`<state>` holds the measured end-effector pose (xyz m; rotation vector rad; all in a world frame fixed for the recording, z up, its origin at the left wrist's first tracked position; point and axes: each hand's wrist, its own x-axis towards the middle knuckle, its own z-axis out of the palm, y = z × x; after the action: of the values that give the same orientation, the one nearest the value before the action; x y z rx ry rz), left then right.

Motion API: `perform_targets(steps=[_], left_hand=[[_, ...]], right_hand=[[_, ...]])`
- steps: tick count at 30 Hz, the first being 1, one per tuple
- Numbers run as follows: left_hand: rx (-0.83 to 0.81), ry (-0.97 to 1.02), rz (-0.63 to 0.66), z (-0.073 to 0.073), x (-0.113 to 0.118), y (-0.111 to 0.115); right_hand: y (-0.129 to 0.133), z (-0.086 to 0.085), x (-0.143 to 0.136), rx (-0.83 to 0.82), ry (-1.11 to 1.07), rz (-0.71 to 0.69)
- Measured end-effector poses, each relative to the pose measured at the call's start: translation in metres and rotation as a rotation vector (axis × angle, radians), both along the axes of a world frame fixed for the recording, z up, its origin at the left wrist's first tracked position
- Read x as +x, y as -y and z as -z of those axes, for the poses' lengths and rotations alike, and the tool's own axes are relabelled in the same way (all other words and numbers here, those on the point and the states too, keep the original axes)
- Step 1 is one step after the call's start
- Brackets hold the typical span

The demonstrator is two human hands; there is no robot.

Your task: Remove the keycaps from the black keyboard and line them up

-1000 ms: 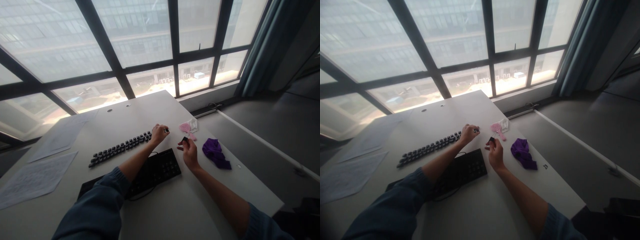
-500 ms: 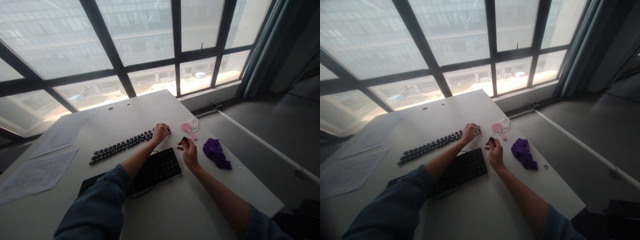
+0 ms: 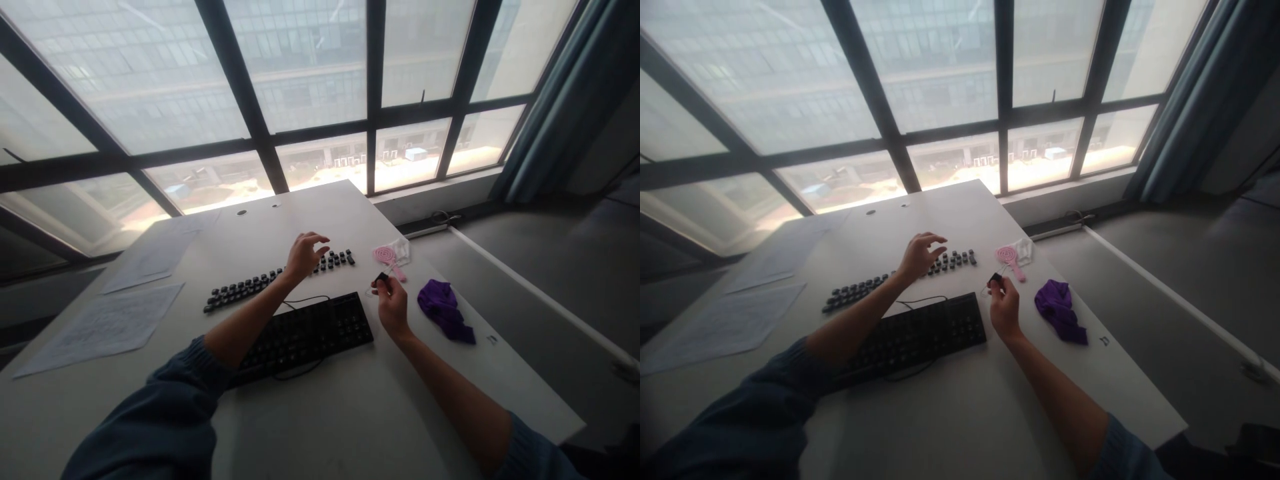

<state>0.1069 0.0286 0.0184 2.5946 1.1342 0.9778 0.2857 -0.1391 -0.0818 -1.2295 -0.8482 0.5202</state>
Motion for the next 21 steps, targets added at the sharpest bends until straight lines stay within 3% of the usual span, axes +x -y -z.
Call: perform_targets(steps=[3,6,13,17,21], left_hand=[[0.038,0.028,-0.056,-0.017,-0.056,0.021],[0.031,0.036,-0.12,-0.017,-0.119,0.045],[-0.119,0.099,-0.257,0.024,-0.253,0.096],[-0.213,0.109,-0.323,0.045,-0.299,0.122],[-0.242,0.118,-0.324,0.061,-0.327,0.14]], right_hand=[[0.003,-0.001,-0.002,-0.003,0.05,0.02],[0.006,-0.001,-0.004,0.012,0.069,0.014],[0.017,-0.011,-0.02,-0.012,0.25,0.036],[0.022,-0.022,-0.046,0.002,0.33,-0.008],[0.021,-0.03,-0.089,0.033,0.326,-0.133]])
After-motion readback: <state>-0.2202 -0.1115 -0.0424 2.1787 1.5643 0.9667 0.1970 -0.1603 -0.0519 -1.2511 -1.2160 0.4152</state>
